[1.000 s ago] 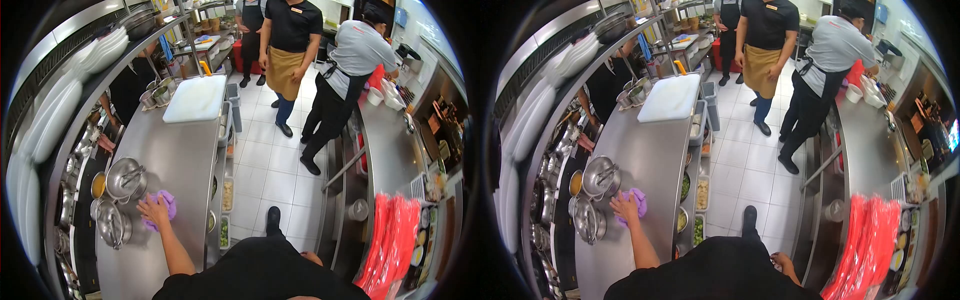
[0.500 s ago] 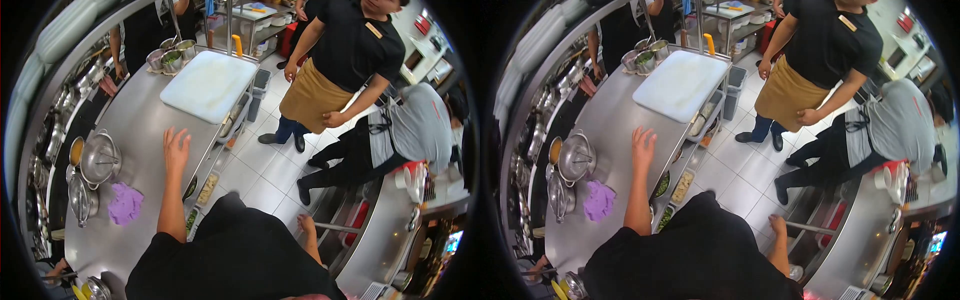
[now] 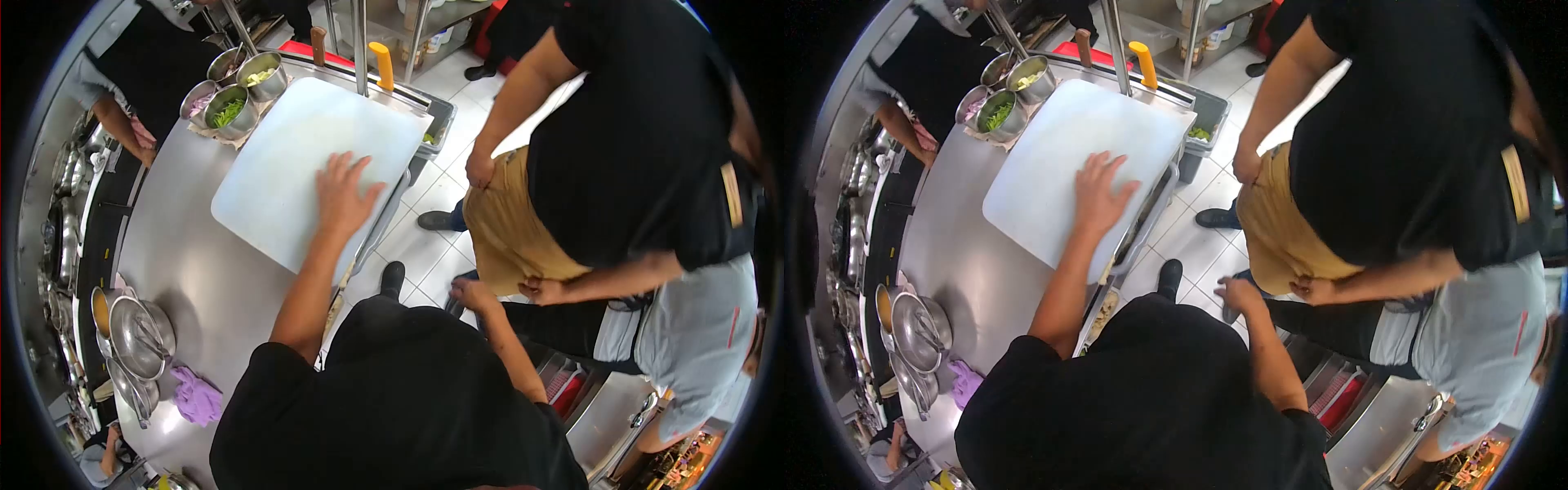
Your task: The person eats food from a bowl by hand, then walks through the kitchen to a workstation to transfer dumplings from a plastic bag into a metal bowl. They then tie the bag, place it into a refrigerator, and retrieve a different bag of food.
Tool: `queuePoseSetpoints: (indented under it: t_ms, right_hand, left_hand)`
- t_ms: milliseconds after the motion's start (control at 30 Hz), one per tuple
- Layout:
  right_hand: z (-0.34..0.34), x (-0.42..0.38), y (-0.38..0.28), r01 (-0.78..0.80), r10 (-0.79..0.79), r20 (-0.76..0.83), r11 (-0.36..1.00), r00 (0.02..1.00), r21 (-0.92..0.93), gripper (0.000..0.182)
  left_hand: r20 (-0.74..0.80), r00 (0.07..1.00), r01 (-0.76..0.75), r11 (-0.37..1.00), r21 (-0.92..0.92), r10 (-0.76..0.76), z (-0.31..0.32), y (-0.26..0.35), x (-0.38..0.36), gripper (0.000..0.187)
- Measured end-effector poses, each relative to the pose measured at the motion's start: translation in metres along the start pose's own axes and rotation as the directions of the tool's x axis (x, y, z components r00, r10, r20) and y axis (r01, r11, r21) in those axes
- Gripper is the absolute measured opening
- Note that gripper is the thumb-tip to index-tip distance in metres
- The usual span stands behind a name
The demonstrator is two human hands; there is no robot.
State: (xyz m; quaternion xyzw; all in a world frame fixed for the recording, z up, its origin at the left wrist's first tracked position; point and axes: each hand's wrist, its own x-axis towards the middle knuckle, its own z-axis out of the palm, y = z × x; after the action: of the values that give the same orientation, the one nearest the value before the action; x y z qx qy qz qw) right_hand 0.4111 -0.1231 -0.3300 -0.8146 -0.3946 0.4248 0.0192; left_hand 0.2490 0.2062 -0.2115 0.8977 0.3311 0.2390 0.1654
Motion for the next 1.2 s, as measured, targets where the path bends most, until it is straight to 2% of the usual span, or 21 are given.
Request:
queuePoseSetpoints:
  t_ms: [100,200,333,500,633,667,700,733,767,867,933,1033,1067,1100,1133,1167,1200]
  right_hand:
    - [-0.055,0.05,-0.035,0.016,-0.015,0.02,0.999,1.0,-0.039,0.044]
    - [-0.098,0.104,-0.066,0.135,-0.132,0.032,0.98,0.991,-0.146,0.044]
    - [-0.145,0.169,-0.089,0.202,-0.195,0.057,0.963,0.979,-0.175,0.042]
    - [-0.189,0.207,-0.087,0.179,-0.177,0.029,0.967,0.984,-0.183,0.041]
    - [-0.213,0.227,-0.031,0.166,-0.17,-0.007,0.97,0.985,-0.176,0.04]
    - [-0.22,0.231,-0.014,0.122,-0.119,0.026,0.966,0.993,-0.228,0.039]
    - [-0.227,0.228,0.006,0.071,-0.076,-0.018,0.976,0.997,-0.207,0.038]
    - [-0.228,0.238,0.039,0.074,-0.081,-0.021,0.973,0.996,-0.218,0.037]
    - [-0.24,0.23,0.057,-0.006,0.003,-0.016,0.98,1.0,-0.2,0.038]
    - [-0.239,0.245,0.15,-0.084,0.067,-0.087,0.975,0.994,-0.207,0.042]
    - [-0.244,0.25,0.197,-0.147,0.138,-0.058,0.967,0.989,-0.21,0.042]
    - [-0.245,0.258,0.248,-0.331,0.331,0.037,0.944,0.943,-0.011,0.034]
    - [-0.247,0.261,0.262,-0.288,0.286,0.085,0.957,0.955,0.02,0.034]
    - [-0.248,0.268,0.266,-0.365,0.358,0.126,0.93,0.925,0.039,0.032]
    - [-0.245,0.287,0.278,-0.338,0.311,0.239,0.938,0.92,0.081,0.03]
    - [-0.246,0.29,0.278,-0.3,0.247,0.226,0.922,0.942,0.246,0.032]
    - [-0.261,0.285,0.265,-0.321,0.265,0.217,0.902,0.94,0.29,0.039]
  left_hand:
    - [0.152,0.988,-0.045,0.984,0.171,0.019,0.032,0.039,0.018,0.065]
    - [0.248,0.969,-0.084,0.921,0.38,-0.014,0.043,0.047,0.026,0.071]
    - [0.237,0.971,-0.059,0.955,0.29,-0.012,0.038,0.049,0.029,0.074]
    - [0.248,0.968,-0.021,0.966,0.259,-0.045,0.036,0.052,0.036,0.077]
    - [0.241,0.969,-0.007,0.97,0.243,-0.053,0.035,0.054,0.037,0.068]
    - [0.225,0.973,0.004,0.974,0.229,-0.057,0.036,0.052,0.037,0.067]
    - [0.208,0.976,0.013,0.976,0.215,-0.058,0.039,0.05,0.038,0.065]
    - [0.185,0.981,0.026,0.983,0.179,-0.059,0.04,0.048,0.038,0.062]
    - [0.179,0.982,0.025,0.983,0.183,-0.059,0.04,0.048,0.038,0.062]
    - [0.173,0.982,0.036,0.976,0.215,-0.074,0.038,0.054,0.043,0.06]
    - [0.178,0.979,0.051,0.965,0.256,-0.099,0.04,0.059,0.049,0.055]
    - [0.079,0.99,0.101,0.982,0.16,-0.115,0.054,0.059,0.062,0.044]
    - [0.088,0.988,0.12,0.991,0.065,-0.125,0.063,0.076,0.088,0.041]
    - [0.105,0.985,0.141,0.99,-0.028,-0.137,0.066,0.098,0.113,0.039]
    - [0.122,0.982,0.158,0.979,-0.128,-0.143,0.078,0.119,0.144,0.037]
    - [0.19,0.974,0.162,0.965,-0.206,-0.123,0.094,0.139,0.177,0.038]
    - [0.267,0.959,0.175,0.943,-0.282,-0.098,0.111,0.162,0.212,0.038]
